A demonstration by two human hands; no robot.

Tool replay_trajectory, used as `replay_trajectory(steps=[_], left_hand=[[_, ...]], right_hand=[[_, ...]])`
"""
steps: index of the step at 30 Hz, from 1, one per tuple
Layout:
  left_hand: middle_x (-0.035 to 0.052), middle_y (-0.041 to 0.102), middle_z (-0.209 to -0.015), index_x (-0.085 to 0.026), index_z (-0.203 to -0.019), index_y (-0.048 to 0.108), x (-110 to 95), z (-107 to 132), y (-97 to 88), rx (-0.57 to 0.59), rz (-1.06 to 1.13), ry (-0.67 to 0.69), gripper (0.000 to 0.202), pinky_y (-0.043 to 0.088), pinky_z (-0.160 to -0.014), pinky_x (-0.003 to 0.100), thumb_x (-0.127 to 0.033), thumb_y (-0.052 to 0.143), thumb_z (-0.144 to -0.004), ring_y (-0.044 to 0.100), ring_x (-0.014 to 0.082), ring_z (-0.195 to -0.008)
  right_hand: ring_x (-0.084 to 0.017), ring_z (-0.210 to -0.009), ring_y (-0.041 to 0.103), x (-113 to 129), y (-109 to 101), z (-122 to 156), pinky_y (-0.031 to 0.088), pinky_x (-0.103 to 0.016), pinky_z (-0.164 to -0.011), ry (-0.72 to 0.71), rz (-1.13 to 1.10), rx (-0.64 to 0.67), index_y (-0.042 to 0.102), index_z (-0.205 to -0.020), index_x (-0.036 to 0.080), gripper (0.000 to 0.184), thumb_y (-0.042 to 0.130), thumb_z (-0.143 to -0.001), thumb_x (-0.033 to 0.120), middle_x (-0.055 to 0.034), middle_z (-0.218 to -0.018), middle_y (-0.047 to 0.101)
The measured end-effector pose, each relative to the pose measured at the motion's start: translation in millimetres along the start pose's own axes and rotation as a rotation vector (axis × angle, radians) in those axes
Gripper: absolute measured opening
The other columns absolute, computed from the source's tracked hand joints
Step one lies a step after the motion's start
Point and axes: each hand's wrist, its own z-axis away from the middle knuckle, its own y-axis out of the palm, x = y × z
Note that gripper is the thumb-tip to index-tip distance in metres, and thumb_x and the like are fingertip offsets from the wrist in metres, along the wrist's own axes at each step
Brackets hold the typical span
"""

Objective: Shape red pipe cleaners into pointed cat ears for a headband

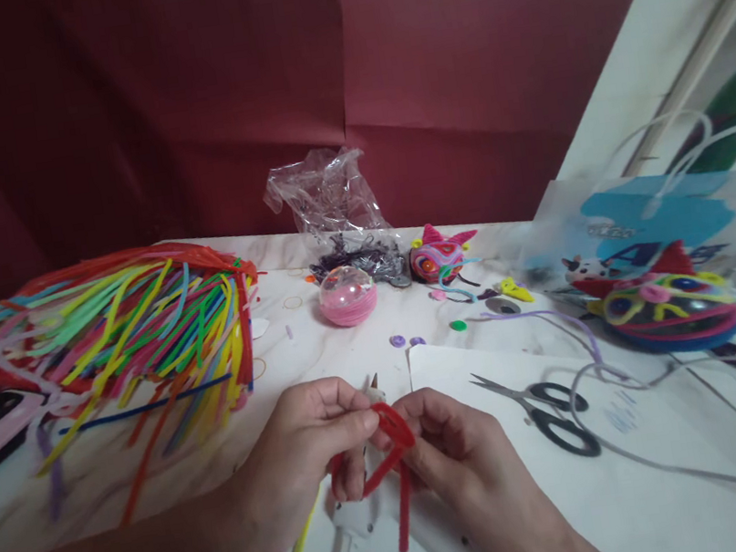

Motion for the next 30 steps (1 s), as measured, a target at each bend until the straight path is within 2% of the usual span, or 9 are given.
replay_trajectory(steps=[4,8,18,22,26,30], left_hand=[[-0.0035,0.057,-0.051,-0.015,-0.065,0.048,0.0,0.0,0.0,-0.009,-0.001,0.023,0.008,0.025,-0.03,0.016,-0.02,0.053,-0.067,0.041,0.0034,-0.028],[-0.005,0.054,-0.045,-0.015,-0.065,0.048,-0.6,0.7,0.4,-0.017,-0.032,0.044,0.007,0.027,-0.031,0.016,-0.018,0.053,-0.068,0.042,0.0043,-0.028],[-0.0064,0.048,-0.039,-0.016,-0.066,0.046,3.7,-1.9,1.0,-0.064,-0.085,0.131,0.01,0.029,-0.031,0.016,-0.021,0.05,-0.073,0.042,0.0055,-0.03],[-0.0067,0.05,-0.044,-0.016,-0.067,0.044,5.4,-2.5,1.8,-0.081,-0.073,0.151,0.008,0.03,-0.032,0.016,-0.019,0.05,-0.072,0.043,0.0046,-0.03],[-0.0069,0.049,-0.044,-0.017,-0.069,0.045,6.7,-3.1,2.9,-0.099,-0.101,0.147,0.007,0.033,-0.032,0.015,-0.019,0.049,-0.073,0.044,0.0049,-0.032],[-0.0076,0.047,-0.041,-0.016,-0.069,0.045,7.5,-3.8,4.2,-0.095,-0.118,0.128,0.007,0.033,-0.032,0.014,-0.019,0.048,-0.074,0.043,0.0045,-0.031]], right_hand=[[-0.014,-0.05,0.049,-5.5,-0.3,0.4,0.038,-0.025,-0.045,-0.044,0.035,-0.05,0.061,-0.067,0.016,0.033,0.066,-0.066,0.049,-0.0017,-0.055,0.057],[-0.013,-0.046,0.046,-5.9,-0.2,0.1,0.037,-0.024,-0.042,-0.029,0.06,-0.084,0.061,-0.067,0.016,0.034,0.067,-0.064,0.049,-0.0011,-0.052,0.056],[-0.009,-0.043,0.034,-4.6,-1.0,4.4,0.025,-0.021,-0.038,0.04,0.101,-0.026,0.058,-0.053,0.015,0.036,0.061,-0.071,0.047,0.0014,-0.045,0.046],[-0.009,-0.043,0.036,-1.8,-2.8,3.6,0.027,-0.021,-0.039,0.075,0.037,0.067,0.055,-0.051,0.015,0.037,0.062,-0.072,0.045,0.0007,-0.046,0.049],[-0.007,-0.037,0.038,-2.2,-0.7,1.9,0.028,-0.018,-0.035,0.113,-0.029,0.076,0.053,-0.055,0.015,0.035,0.064,-0.071,0.044,0.0011,-0.047,0.052],[-0.008,-0.043,0.045,0.1,1.3,0.5,0.037,-0.018,-0.038,0.087,-0.055,0.075,0.057,-0.068,0.013,0.03,0.067,-0.069,0.042,-0.0005,-0.056,0.057]])
